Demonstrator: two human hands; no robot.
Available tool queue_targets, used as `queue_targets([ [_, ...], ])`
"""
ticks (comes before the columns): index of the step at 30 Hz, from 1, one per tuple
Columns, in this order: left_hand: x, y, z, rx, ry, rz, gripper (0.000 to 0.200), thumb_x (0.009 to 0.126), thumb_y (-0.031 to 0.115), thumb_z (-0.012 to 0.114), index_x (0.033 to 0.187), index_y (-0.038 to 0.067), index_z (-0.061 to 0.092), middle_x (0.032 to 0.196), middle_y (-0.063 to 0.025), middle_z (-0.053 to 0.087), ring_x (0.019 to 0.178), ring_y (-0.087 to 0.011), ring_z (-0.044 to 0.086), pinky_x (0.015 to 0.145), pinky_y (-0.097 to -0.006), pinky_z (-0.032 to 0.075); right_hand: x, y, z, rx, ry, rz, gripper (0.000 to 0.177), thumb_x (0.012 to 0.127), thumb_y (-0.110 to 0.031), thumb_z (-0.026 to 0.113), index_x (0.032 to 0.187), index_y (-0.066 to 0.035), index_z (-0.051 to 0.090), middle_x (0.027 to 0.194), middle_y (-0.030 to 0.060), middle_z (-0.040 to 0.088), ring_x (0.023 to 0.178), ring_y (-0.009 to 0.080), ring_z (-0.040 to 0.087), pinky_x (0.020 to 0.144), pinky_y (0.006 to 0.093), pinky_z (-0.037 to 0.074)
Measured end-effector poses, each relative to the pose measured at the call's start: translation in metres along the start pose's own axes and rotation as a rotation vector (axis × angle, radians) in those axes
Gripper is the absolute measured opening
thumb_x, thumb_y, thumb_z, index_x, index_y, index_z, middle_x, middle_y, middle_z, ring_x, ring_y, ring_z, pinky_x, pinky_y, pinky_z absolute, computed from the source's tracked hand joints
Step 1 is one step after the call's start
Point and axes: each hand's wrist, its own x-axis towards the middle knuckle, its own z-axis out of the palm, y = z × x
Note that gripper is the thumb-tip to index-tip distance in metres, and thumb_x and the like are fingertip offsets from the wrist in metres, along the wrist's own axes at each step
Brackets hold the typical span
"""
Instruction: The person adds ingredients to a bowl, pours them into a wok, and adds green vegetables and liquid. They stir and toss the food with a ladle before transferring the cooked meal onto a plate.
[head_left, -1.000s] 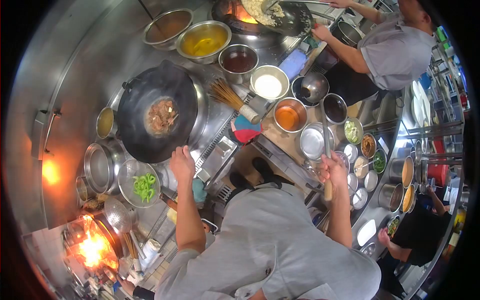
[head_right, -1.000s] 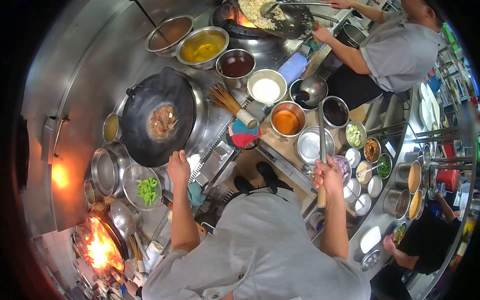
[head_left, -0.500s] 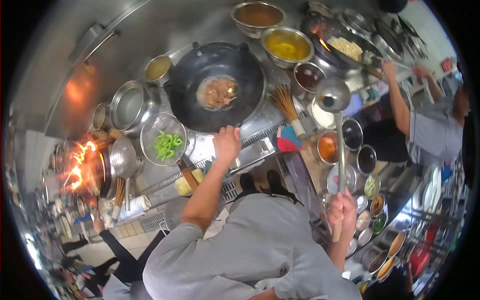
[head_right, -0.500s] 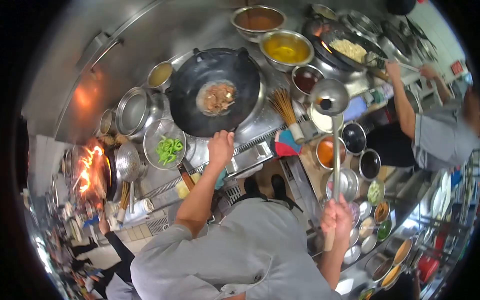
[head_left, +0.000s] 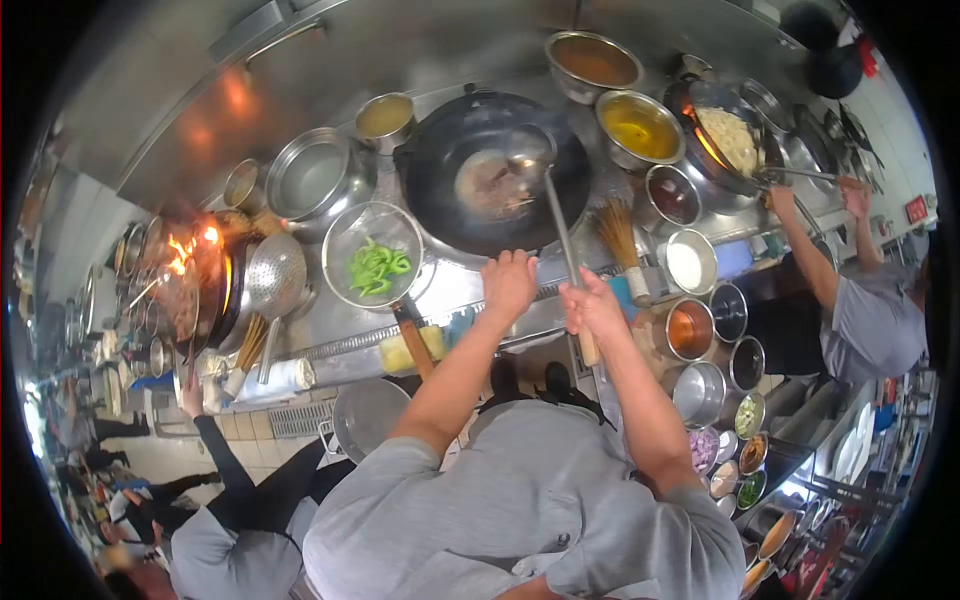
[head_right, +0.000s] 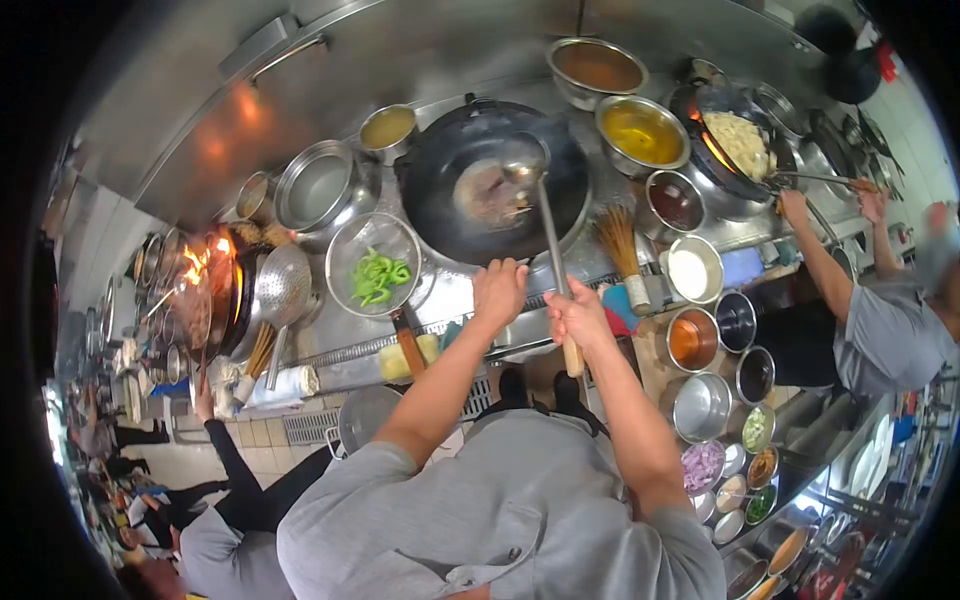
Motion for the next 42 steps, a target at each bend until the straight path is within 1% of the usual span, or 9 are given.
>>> queue_targets([
  [5,0.003,-0.004,-0.008,0.018,-0.085,-0.034,0.033,0.102,0.036,0.053,0.107,0.006,0.066,0.106,-0.0171,0.066,0.098,-0.0403,0.063,0.088,-0.0551,0.046,-0.022,0.005,-0.011,0.17,0.03,-0.031,0.039,0.097,-0.011,0.066,0.133,-0.013,0.051,0.068,-0.001,0.051,0.041,0.0092,0.042,0.036,0.0294,0.036],
  [9,0.003,-0.009,-0.005,0.051,-0.087,0.014,0.032,0.102,0.036,0.053,0.106,0.008,0.067,0.105,-0.016,0.067,0.097,-0.0388,0.064,0.088,-0.0542,0.046,-0.082,0.004,-0.049,0.784,-0.26,0.036,0.047,0.105,-0.014,0.051,0.151,-0.011,0.041,0.069,-0.0015,0.048,0.041,0.0061,0.042,0.037,0.0268,0.035],
  [16,0.005,-0.026,0.014,0.093,0.009,0.11,0.032,0.102,0.037,0.052,0.099,0.008,0.067,0.1,-0.0155,0.07,0.092,-0.0382,0.067,0.082,-0.0544,0.048,-0.226,0.031,-0.093,1.027,-0.101,-0.171,0.05,0.107,-0.011,0.044,0.156,-0.01,0.035,0.072,-0.0007,0.047,0.041,0.0052,0.042,0.038,0.0257,0.038],
  [24,0.004,-0.012,0.003,0.149,-0.01,0.081,0.041,0.103,0.041,0.048,0.102,0.006,0.068,0.1,-0.0209,0.069,0.092,-0.0452,0.067,0.082,-0.0578,0.049,-0.292,0.056,-0.156,0.322,0.705,-0.321,0.049,0.097,-0.006,0.062,0.144,-0.012,0.051,0.063,-0.0019,0.046,0.038,0.0075,0.039,0.034,0.0265,0.034],
  [30,0.005,-0.014,0.015,0.149,0.019,0.032,0.046,0.102,0.046,0.048,0.1,0.004,0.068,0.102,-0.0215,0.069,0.095,-0.0438,0.066,0.085,-0.0563,0.048,-0.272,0.128,-0.247,-0.83,1.078,-0.353,0.06,0.091,-0.009,0.065,0.149,-0.007,0.048,0.089,0.0147,0.071,0.068,0.0285,0.066,0.069,0.0395,0.056],
  [33,0.006,-0.014,0.016,0.142,-0.006,0.013,0.048,0.103,0.047,0.047,0.097,0.003,0.066,0.1,-0.0211,0.068,0.096,-0.0436,0.066,0.086,-0.0552,0.048,-0.291,0.155,-0.254,-0.83,1.179,-0.575,0.064,0.088,-0.011,0.068,0.149,-0.007,0.048,0.103,0.0194,0.073,0.087,0.0352,0.068,0.089,0.0412,0.053],
  [37,0.006,-0.011,0.02,0.155,0.033,-0.024,0.052,0.101,0.049,0.046,0.097,0.001,0.066,0.101,-0.0223,0.067,0.099,-0.044,0.064,0.088,-0.0538,0.047,-0.35,0.131,-0.235,-0.071,0.983,-0.247,0.064,0.093,-0.004,0.061,0.154,-0.012,0.044,0.069,0.0036,0.06,0.048,0.0161,0.054,0.047,0.0322,0.046],
  [38,0.006,-0.01,0.021,0.158,0.035,-0.025,0.053,0.101,0.049,0.046,0.097,0.001,0.066,0.102,-0.0227,0.067,0.099,-0.0442,0.064,0.088,-0.0538,0.047,-0.349,0.14,-0.242,0.02,0.997,-0.28,0.065,0.094,-0.002,0.06,0.155,-0.014,0.042,0.061,-0.0035,0.048,0.039,0.0078,0.043,0.036,0.0267,0.034],
  [42,0.008,-0.01,0.022,0.149,0.039,-0.027,0.056,0.101,0.05,0.045,0.098,0.0,0.068,0.104,-0.024,0.067,0.099,-0.0449,0.064,0.089,-0.0537,0.047,-0.351,0.146,-0.254,0.123,0.948,-0.28,0.068,0.093,-0.002,0.061,0.157,-0.011,0.039,0.061,-0.0013,0.051,0.039,0.0102,0.045,0.036,0.0282,0.037],
])
